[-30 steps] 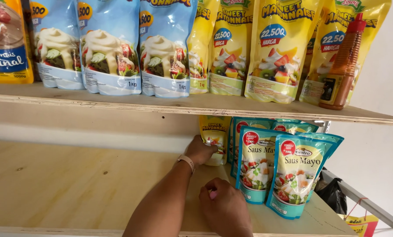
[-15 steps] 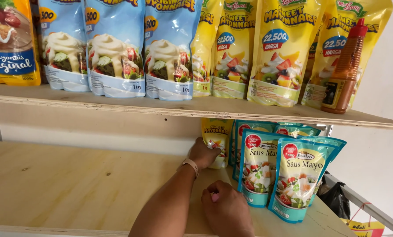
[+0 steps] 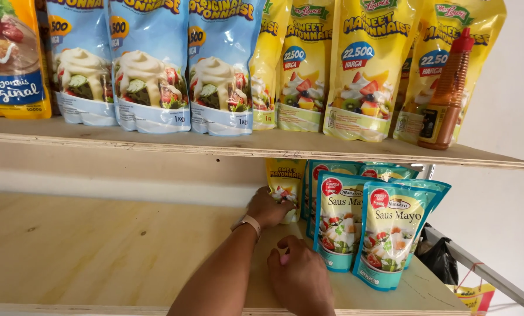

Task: The person wipes a white surface with a pink cloth, then repeatedly picks up yellow packets of sweet mayonnaise from a cardboard box, wipes them with the cloth, and places them on a wooden shelf next to other condiment packets.

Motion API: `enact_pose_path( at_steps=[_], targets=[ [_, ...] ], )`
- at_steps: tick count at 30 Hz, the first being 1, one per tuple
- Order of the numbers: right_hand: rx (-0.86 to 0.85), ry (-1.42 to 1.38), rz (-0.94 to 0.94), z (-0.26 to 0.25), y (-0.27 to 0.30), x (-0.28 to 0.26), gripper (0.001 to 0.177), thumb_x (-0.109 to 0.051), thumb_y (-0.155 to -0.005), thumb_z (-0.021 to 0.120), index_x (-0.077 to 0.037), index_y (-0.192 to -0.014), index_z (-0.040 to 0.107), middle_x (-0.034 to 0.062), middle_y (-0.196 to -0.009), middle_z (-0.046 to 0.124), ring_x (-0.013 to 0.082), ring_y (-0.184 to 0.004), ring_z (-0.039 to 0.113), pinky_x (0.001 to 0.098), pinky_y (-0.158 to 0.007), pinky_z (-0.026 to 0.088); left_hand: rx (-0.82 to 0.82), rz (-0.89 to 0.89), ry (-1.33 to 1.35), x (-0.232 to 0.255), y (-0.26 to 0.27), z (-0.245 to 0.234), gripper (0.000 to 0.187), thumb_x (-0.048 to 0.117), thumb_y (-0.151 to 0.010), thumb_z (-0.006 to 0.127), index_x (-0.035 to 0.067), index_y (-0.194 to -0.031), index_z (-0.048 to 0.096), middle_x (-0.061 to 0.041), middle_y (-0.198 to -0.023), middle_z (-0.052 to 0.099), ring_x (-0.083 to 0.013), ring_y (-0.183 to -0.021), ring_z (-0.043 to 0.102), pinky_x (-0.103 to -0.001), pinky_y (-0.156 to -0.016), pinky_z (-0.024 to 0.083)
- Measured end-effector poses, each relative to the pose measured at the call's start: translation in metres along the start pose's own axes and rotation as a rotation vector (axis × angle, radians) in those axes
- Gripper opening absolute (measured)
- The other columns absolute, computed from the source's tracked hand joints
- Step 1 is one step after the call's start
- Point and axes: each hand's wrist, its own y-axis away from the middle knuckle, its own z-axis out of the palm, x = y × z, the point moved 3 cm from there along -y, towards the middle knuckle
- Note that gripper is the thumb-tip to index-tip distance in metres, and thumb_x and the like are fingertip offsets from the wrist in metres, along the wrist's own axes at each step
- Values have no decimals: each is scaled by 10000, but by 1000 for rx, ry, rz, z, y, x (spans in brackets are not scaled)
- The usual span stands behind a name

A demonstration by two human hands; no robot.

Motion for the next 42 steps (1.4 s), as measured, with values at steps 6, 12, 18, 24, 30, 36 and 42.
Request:
enact_pose_path(
  at_steps=[6, 12, 18, 24, 30, 36, 42],
  targets=[
    [143, -55, -106, -1, 1, 0, 272, -292, -825, 651, -109, -1014, 720, 146, -975, 746, 348, -889, 736, 458, -817, 585, -321, 130, -680, -17, 49, -11, 395, 425, -836, 658, 66, -923, 796, -210, -1014, 738, -403, -1017, 713, -460, -918, 562],
    [101, 97, -97, 4, 7, 0, 214, -325, -836, 664, -143, -883, 765, 149, -967, 758, 379, -911, 732, 474, -829, 594, -243, 459, -991, 11, 181, -67, 322, 283, -996, 577, 77, -845, 773, -194, -918, 709, -400, -916, 677, -542, -890, 502],
    [484, 278, -683, -16, 71, -64, 83, -168, -904, 674, -91, -884, 697, 129, -824, 671, 338, -782, 694, 436, -670, 571, 220, 675, -309, 50, 319, -162, 118, 177, -898, 704, 64, -864, 701, -110, -959, 734, -328, -1056, 667, -553, -1035, 443],
    [241, -268, -554, 49, 165, -109, 117, -129, -869, 693, -91, -973, 729, 83, -801, 690, 243, -625, 672, 344, -571, 545, 4, 57, -532, -59, 373, -218, 281, 422, -939, 718, 149, -881, 752, -51, -881, 746, -266, -967, 672, -455, -984, 483],
    [-627, -458, 177, 168, 261, -145, 254, -150, -930, 604, -125, -1163, 701, 148, -921, 762, 245, -709, 716, 393, -620, 587, -195, -265, -1034, -100, 434, -307, 562, 453, -894, 646, 75, -1306, 584, -226, -1371, 511, -503, -1196, 462, -630, -972, 378],
    [-596, -199, -93, 243, 309, -194, 351, -370, -866, 725, -108, -1099, 738, 99, -988, 749, 270, -887, 713, 390, -802, 570, -38, -362, -1103, -153, 472, -374, 897, 559, -784, 636, 92, -1527, 452, -309, -1617, 278, -671, -1446, 166, -728, -1084, 109],
    [-453, -102, -189, 282, 325, -237, 309, -386, -902, 682, -118, -1023, 776, 111, -1020, 723, 316, -927, 705, 441, -831, 562, -122, 155, -1030, -149, 510, -395, 645, 395, -822, 617, 13, -1340, 597, -256, -1329, 593, -414, -1327, 466, -645, -1158, 221]
  ],
)
